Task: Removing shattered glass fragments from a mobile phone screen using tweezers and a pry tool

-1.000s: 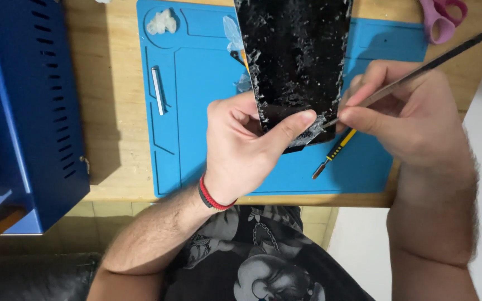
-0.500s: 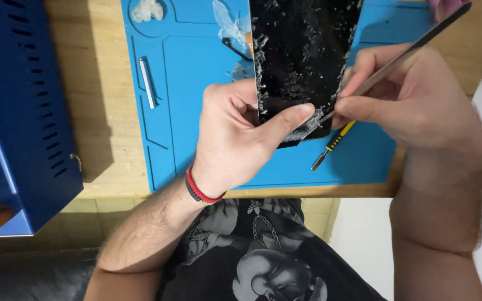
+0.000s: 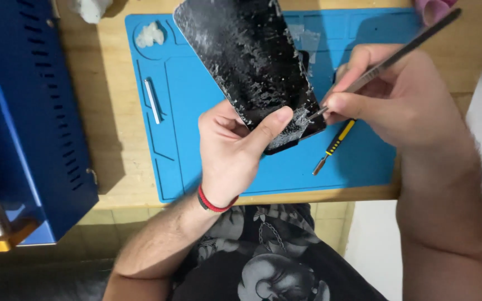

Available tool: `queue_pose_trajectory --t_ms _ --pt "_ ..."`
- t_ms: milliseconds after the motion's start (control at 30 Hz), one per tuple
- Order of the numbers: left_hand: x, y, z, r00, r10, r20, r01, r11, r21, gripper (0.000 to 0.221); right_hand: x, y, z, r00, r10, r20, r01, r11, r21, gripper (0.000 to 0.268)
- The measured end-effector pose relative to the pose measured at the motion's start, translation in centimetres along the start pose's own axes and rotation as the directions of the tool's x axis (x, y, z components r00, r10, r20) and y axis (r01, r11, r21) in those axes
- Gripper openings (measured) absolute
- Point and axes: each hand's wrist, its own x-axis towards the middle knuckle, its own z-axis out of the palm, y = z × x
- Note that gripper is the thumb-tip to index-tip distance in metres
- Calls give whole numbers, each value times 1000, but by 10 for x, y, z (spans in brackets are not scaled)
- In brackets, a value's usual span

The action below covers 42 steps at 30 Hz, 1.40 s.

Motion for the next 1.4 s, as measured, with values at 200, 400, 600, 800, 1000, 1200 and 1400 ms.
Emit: queue_pose_trajectory --t_ms 200,400,600,800,1000,1200,1400 --pt "-6 -12 1 998 34 -54 -34 999 -3 13 1 -2 9 999 -13 -42 15 999 43 15" --pt "-5 -6 10 983 41 -177 -55 996 -74 13 -4 2 20 995 -69 -79 75 994 81 16" --pt "-6 -5 14 978 15 -210 -48 987 -151 11 -6 -11 20 995 13 -95 -19 998 -61 15" --pt "-8 -7 12 979 0 -205 -29 990 -137 10 -6 -10 17 999 -29 -41 24 993 -116 12" --pt "-6 -1 10 994 -6 -111 -6 993 -116 9 -4 -21 16 999 4 -44 -11 988 -155 13" --pt "-10 4 7 993 25 -118 -23 1000 20 16 -3 -20 9 999 33 21 -29 989 -148 11" --pt "-2 -5 -23 908 190 -373 -231 970 -69 17 -9 65 -52 981 -187 55 181 980 88 13"
